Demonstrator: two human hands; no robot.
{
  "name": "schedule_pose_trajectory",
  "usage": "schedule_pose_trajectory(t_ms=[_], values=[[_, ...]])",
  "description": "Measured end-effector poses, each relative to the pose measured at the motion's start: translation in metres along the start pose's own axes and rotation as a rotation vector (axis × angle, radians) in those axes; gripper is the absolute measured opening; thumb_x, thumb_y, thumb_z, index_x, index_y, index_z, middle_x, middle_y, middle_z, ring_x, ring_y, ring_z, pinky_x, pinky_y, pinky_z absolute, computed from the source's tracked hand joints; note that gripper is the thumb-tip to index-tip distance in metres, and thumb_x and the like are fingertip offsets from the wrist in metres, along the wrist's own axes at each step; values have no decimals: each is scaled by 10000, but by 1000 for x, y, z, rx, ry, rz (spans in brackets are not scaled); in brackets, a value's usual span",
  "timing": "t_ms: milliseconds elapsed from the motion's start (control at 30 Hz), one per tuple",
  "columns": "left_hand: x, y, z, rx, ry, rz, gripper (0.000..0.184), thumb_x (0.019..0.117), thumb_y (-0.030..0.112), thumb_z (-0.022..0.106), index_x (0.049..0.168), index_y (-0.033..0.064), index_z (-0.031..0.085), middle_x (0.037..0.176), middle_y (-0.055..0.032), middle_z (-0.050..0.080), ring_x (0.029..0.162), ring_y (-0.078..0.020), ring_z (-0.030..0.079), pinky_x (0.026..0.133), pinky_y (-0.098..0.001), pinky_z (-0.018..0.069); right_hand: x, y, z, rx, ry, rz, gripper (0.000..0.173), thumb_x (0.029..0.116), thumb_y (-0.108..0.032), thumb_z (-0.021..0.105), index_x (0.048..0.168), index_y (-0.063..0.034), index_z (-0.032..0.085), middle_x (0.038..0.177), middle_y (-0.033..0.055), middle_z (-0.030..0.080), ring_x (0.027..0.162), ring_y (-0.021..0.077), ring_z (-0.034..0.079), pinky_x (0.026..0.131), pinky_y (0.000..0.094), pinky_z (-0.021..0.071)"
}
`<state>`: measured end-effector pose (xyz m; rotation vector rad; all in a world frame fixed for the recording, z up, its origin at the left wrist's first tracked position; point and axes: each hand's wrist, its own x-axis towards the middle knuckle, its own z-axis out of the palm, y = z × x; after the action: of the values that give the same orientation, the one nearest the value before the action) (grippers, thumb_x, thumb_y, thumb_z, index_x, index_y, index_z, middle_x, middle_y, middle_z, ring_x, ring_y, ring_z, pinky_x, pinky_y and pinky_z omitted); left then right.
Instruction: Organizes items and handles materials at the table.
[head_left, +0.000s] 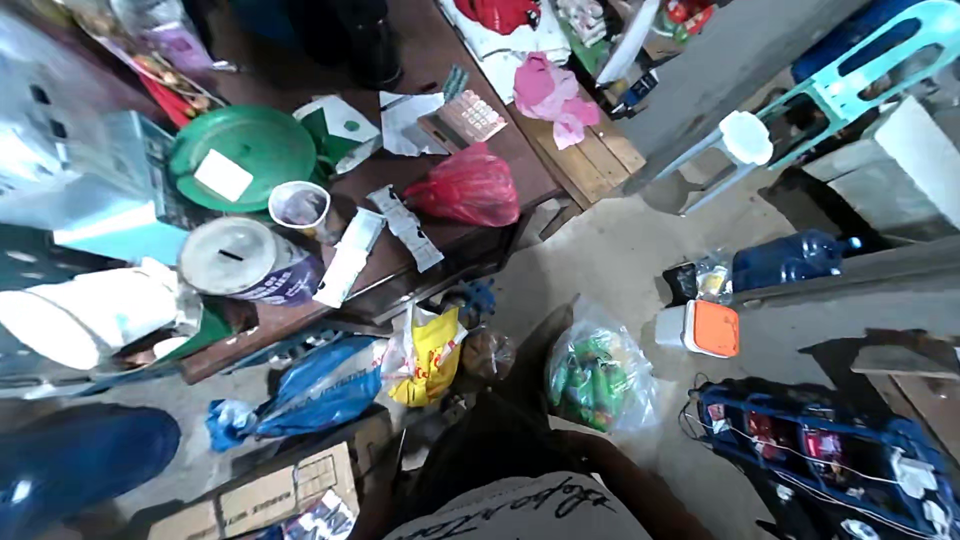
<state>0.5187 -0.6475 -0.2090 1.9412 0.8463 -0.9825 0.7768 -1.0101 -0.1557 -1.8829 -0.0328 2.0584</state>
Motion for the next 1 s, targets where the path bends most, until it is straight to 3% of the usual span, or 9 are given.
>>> schedule_pose_trajectory(t_ms=[133, 233, 400, 467, 567, 767, 833, 900, 1000], values=[[-32, 67, -67, 106, -114, -137, 415, 1053, 269, 542, 1353, -12, 597, 1275, -278, 651, 1210, -447, 619, 1046, -599, 460, -1, -9, -17, -138, 216, -8, 462, 1087, -287, 499, 1474, -35, 514, 1457, 262, 544, 1375, 414, 508, 1166, 574, 355], [-47, 88, -91, 97, -103, -192, 393, 1064, 259, 517, 1331, -13, 615, 1225, -283, 672, 1169, -445, 644, 1027, -601, 473, 9, 0, -36, -50, 295, 18, 516, 1075, -339, 519, 1514, -71, 477, 1469, 243, 542, 1385, 401, 502, 1167, 579, 359], [-38, 128, -107, -42, 47, -103, 395, 1069, 254, 500, 1143, -93, 673, 1070, -311, 689, 1065, -460, 663, 971, -626, 476, 15, 18, -88, -9, 378, -21, 516, 1045, -321, 582, 1482, -55, 516, 1436, 246, 570, 1355, 413, 530, 1155, 590, 374], [-34, 178, -116, -119, 136, 0, 364, 1070, 225, 489, 1139, -79, 677, 1013, -284, 696, 995, -428, 674, 938, -620, 487, 11, 25, -114, -7, 395, -65, 504, 1045, -314, 583, 1460, -33, 534, 1430, 250, 575, 1344, 415, 541, 1151, 589, 381], [-2, 262, -119, -135, 134, 214, 323, 1062, 216, 482, 1286, 57, 652, 887, -138, 713, 762, -262, 682, 752, -492, 562, -6, 32, -161, 5, 366, -79, 481, 1064, -256, 548, 1483, -24, 505, 1473, 253, 535, 1367, 408, 522, 1160, 569, 378], [67, 464, -126, -18, 0, 362, 371, 1083, 203, 459, 1389, 36, 588, 1036, -179, 732, 935, -320, 711, 922, -520, 540, 15, 90, -301, -34, 328, -73, 463, 1057, -246, 565, 1438, 16, 542, 1409, 267, 585, 1337, 415, 548, 1160, 558, 381], [82, 513, -119, -100, 47, 416, 356, 1089, 182, 430, 1355, 26, 609, 980, -150, 734, 859, -267, 706, 864, -468, 560, 12, 97, -356, -82, 304, 37, 488, 1059, -275, 554, 1452, 12, 527, 1403, 273, 586, 1336, 419, 547, 1151, 573, 383], [98, 557, -117, -168, 30, 462, 370, 1098, 189, 389, 1363, 39, 599, 930, -106, 719, 790, -209, 676, 803, -421, 561, -7, 78, -413, -116, 368, 72, 493, 1064, -274, 531, 1465, 12, 512, 1414, 272, 580, 1345, 419, 543, 1149, 578, 389], [114, 611, -118, -234, -5, 502, 396, 1105, 235, 354, 1374, 68, 592, 901, -65, 692, 757, -167, 640, 776, -388, 550, -36, 26, -469, 29, 497, -99, 444, 1064, -197, 532, 1452, 17, 519, 1441, 246, 566, 1338, 383, 555, 1149, 528, 413]])
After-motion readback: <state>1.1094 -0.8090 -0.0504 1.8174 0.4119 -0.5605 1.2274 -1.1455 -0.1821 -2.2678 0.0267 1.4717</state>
